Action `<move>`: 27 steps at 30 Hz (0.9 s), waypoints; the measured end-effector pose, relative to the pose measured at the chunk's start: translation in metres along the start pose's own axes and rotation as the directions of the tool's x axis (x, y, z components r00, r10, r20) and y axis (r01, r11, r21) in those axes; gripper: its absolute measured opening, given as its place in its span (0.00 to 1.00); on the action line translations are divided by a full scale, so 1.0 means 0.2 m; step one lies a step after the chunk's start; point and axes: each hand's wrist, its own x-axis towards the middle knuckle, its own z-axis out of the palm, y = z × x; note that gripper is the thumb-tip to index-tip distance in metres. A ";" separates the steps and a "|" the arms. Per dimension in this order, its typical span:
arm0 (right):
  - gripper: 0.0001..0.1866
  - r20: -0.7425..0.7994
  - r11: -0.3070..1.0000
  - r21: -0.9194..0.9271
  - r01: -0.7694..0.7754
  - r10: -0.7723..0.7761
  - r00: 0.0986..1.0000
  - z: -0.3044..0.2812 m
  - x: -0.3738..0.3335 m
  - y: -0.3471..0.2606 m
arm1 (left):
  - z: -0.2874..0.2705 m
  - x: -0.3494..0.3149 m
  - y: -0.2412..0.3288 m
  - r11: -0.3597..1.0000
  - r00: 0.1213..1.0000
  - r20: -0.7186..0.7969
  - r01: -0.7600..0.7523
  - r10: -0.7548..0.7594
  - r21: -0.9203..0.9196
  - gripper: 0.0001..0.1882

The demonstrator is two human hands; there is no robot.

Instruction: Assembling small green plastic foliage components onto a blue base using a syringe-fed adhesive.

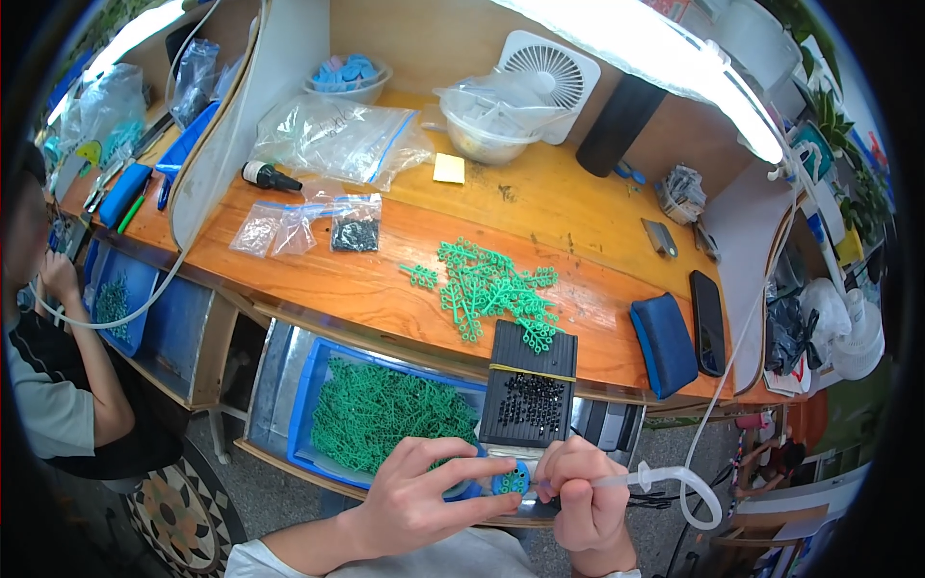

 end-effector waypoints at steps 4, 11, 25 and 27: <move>0.18 0.068 0.994 -0.068 0.081 -0.077 0.995 0.00 0.00 0.01 | 0.00 0.00 0.00 1.000 1.000 -0.007 -0.007 0.007 -0.005 0.11; 0.14 0.153 0.993 -0.056 0.104 -0.095 0.984 0.00 -0.01 0.04 | 0.00 0.00 0.00 1.000 1.000 -0.011 0.005 -0.005 -0.011 0.11; 0.01 -0.030 0.923 -0.383 0.041 -0.057 0.998 -0.05 0.10 0.02 | 0.00 -0.01 0.00 1.000 1.000 0.008 -0.003 0.003 0.005 0.15; 0.01 -0.027 0.916 -0.399 0.044 -0.059 0.998 -0.05 0.11 0.00 | 0.00 -0.01 0.00 1.000 1.000 0.006 -0.006 0.006 0.000 0.15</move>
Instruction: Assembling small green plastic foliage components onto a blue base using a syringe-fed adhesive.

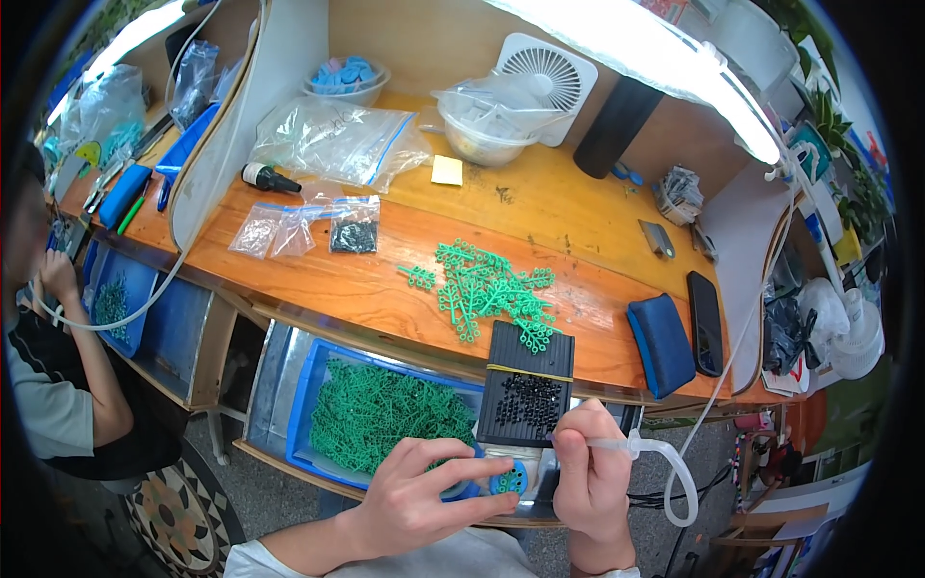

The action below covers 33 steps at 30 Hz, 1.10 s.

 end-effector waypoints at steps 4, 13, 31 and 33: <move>0.01 0.012 0.999 0.034 0.007 -0.007 1.000 -0.01 -0.02 0.02 | 0.00 0.00 0.00 1.000 1.000 0.002 0.000 0.000 -0.004 0.15; 0.18 0.085 0.916 0.397 -0.059 0.027 0.996 0.04 -0.13 -0.04 | 0.00 0.01 0.00 1.000 1.000 0.006 -0.005 0.005 -0.017 0.12; 0.04 -0.088 0.980 0.193 0.052 -0.036 0.996 -0.02 -0.06 0.05 | 0.00 0.00 0.00 1.000 1.000 0.005 -0.012 0.012 -0.015 0.13; 0.04 -0.067 0.993 0.121 -0.002 0.010 0.998 -0.03 -0.05 0.06 | 0.00 0.00 0.00 1.000 1.000 0.003 -0.009 0.009 -0.015 0.15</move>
